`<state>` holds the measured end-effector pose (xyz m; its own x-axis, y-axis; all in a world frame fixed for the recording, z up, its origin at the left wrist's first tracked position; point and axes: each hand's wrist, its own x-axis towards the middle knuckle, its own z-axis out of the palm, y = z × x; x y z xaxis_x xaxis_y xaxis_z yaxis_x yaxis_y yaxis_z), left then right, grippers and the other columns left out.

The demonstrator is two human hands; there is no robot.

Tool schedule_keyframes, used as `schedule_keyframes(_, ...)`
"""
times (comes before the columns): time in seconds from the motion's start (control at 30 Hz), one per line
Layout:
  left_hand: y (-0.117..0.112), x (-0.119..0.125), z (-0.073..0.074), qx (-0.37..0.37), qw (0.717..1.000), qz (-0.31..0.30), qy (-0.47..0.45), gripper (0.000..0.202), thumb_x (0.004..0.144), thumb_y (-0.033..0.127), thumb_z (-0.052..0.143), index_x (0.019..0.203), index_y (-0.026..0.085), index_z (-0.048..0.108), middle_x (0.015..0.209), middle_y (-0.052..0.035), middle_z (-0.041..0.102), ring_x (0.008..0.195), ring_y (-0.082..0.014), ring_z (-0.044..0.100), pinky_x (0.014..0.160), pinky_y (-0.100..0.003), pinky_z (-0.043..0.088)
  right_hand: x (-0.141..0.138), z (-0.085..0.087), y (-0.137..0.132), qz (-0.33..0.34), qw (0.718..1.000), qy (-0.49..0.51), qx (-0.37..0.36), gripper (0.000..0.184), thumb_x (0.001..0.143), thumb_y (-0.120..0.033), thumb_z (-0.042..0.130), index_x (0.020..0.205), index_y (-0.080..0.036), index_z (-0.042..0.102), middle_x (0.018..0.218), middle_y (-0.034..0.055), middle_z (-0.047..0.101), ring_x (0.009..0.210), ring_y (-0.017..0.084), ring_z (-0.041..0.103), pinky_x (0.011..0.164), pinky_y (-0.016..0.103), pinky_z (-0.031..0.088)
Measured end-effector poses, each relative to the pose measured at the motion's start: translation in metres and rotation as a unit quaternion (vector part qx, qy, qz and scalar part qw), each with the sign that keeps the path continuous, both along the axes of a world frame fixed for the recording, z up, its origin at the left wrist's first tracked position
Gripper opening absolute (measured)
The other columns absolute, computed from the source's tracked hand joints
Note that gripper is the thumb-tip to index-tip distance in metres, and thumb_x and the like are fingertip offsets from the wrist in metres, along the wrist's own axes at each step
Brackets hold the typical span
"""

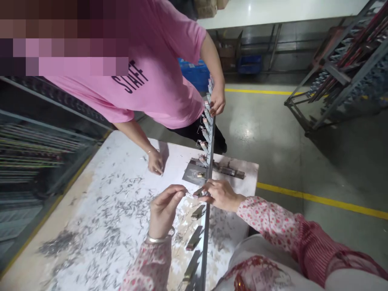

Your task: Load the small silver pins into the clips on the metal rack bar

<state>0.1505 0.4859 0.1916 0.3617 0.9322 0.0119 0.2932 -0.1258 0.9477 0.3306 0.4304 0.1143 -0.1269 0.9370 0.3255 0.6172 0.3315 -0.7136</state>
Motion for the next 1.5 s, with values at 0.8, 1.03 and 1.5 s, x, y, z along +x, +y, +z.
schedule_keyframes(0.8,0.015,-0.028,-0.057,0.027,0.993,0.074,0.089,0.026,0.086,0.033,0.056,0.105,0.016,0.062,0.095,-0.0083,0.068,0.083,-0.0166,0.064,0.075,-0.029,0.051,0.017,0.007,-0.008,0.003,0.999,0.025,-0.02,0.034,0.091,-0.049,0.053,0.096,-0.016,0.059,0.081,0.0052,0.064,0.065,0.016,0.059,0.059,0.028,0.048)
schedule_keyframes(1.03,0.004,-0.079,-0.195,-0.137,0.923,0.062,0.355,0.013,0.064,0.016,0.072,0.076,0.012,0.067,0.066,-0.0055,0.064,0.062,-0.0179,0.059,0.065,-0.031,0.047,0.025,0.01,-0.032,0.038,0.988,0.149,-0.004,0.011,0.09,-0.029,0.057,0.093,-0.019,0.057,0.078,0.0022,0.059,0.064,0.012,0.054,0.059,0.025,0.047)
schedule_keyframes(1.5,-0.026,-0.108,-0.212,-0.232,0.942,0.111,0.216,0.027,0.068,0.035,0.067,0.085,0.014,0.06,0.071,-0.0019,0.062,0.062,-0.0127,0.056,0.059,-0.024,0.046,0.0,0.009,-0.041,0.103,0.984,0.145,-0.03,0.03,0.088,-0.031,0.06,0.114,-0.019,0.052,0.101,0.0084,0.061,0.072,0.014,0.057,0.065,0.026,0.05)
